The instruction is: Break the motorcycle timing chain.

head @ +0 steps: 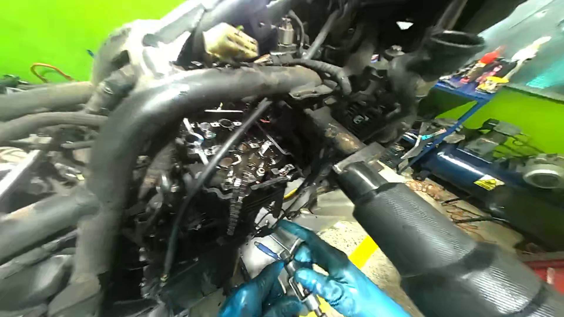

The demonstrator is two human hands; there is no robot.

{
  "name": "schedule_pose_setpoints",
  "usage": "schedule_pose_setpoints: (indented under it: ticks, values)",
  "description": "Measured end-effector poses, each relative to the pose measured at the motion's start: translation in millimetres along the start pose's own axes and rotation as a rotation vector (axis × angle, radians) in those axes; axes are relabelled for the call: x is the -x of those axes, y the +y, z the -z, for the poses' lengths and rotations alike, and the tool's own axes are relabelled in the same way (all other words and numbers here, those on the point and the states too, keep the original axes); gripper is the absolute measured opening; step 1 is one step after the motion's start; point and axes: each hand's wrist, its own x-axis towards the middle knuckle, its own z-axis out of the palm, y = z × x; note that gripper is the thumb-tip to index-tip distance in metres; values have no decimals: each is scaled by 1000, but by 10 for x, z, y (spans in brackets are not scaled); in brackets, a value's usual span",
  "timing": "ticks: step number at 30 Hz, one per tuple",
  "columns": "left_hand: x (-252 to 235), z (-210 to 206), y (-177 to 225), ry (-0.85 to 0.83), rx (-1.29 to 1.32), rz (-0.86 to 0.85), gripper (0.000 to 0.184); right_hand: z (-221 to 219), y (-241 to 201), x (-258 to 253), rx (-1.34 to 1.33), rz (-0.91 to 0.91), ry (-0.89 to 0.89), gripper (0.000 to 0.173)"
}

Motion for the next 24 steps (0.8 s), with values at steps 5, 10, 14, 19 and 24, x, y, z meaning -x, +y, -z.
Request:
schedule_pose_setpoints:
  ticks: [5, 10, 14, 19, 24]
  values:
    - [196, 54, 13, 330, 255, -104, 24, -285, -77, 203, -249, -24, 160, 51]
    - [284, 200, 203, 439, 305, 4, 19, -612, -161, 90, -306, 62, 169, 33]
    - [258, 230, 177, 512, 305, -51, 24, -791, -298, -132, -378, 16, 308, 20]
    - [116, 446, 69, 504, 325, -120, 48, -919, -276, -383, -419, 14, 448, 19]
    - [20, 497, 104, 463, 397, -35, 33, -910, -231, -481, -399, 105, 533, 19]
